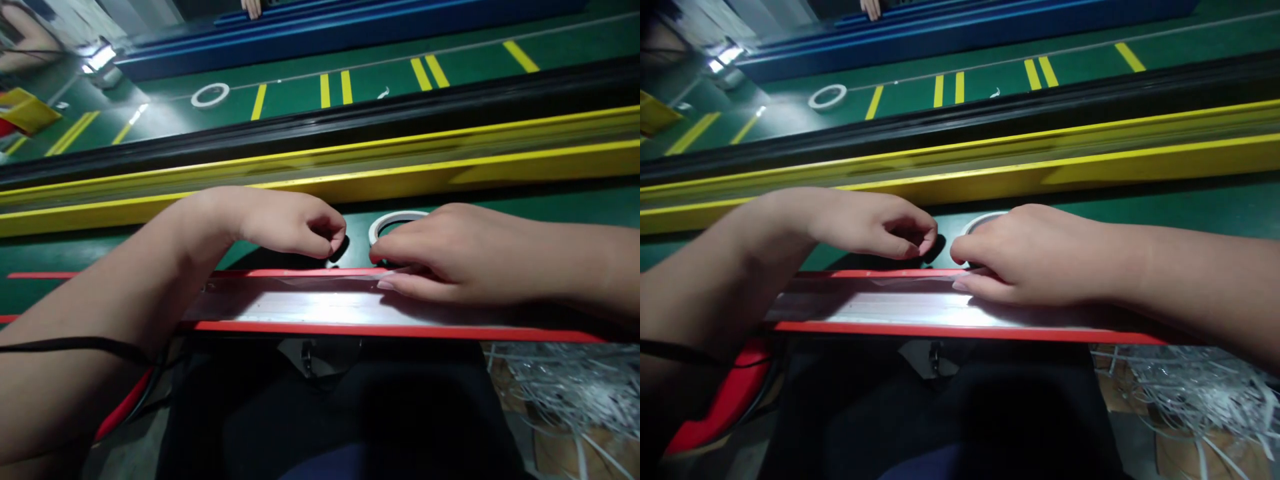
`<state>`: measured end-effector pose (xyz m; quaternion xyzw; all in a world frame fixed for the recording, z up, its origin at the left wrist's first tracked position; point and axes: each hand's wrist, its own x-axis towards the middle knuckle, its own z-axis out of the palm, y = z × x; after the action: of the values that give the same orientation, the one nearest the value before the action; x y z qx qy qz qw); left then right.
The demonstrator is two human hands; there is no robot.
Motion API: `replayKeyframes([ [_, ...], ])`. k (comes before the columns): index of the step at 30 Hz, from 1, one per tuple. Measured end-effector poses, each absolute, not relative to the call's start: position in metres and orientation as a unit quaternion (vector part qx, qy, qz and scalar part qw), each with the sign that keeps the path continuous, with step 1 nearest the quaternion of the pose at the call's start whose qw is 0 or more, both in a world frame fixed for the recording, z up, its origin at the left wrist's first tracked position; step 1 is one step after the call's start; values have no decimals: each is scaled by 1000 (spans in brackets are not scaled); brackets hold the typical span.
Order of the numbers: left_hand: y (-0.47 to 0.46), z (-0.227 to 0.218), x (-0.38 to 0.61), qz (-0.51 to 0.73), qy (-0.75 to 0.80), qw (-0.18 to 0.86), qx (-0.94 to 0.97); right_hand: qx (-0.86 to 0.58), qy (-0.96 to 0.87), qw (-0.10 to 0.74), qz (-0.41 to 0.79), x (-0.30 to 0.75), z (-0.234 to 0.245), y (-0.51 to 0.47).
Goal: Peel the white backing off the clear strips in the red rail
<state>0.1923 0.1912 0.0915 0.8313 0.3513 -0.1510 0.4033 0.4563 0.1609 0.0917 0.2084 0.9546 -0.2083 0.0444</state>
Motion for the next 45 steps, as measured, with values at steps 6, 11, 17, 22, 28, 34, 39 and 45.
replayKeyframes([
  [6,190,97,199,-119,333,433,829,199,940,23,-276,460,91,166],
  [11,189,95,203,-68,326,412,848,186,937,-32,-295,462,90,167],
  [17,189,96,202,-43,348,374,859,167,948,-44,-266,465,90,162],
  [22,192,91,199,-76,354,373,854,164,959,-56,-224,466,88,161],
  [28,191,94,202,-77,342,423,836,141,970,-133,-148,474,81,161],
  [34,187,97,204,-69,320,458,826,170,960,-153,-162,472,81,163],
  [39,186,93,207,-77,312,446,835,204,952,-112,-196,466,82,165],
  [45,186,92,210,-81,315,444,835,179,954,-102,-216,465,85,164],
])
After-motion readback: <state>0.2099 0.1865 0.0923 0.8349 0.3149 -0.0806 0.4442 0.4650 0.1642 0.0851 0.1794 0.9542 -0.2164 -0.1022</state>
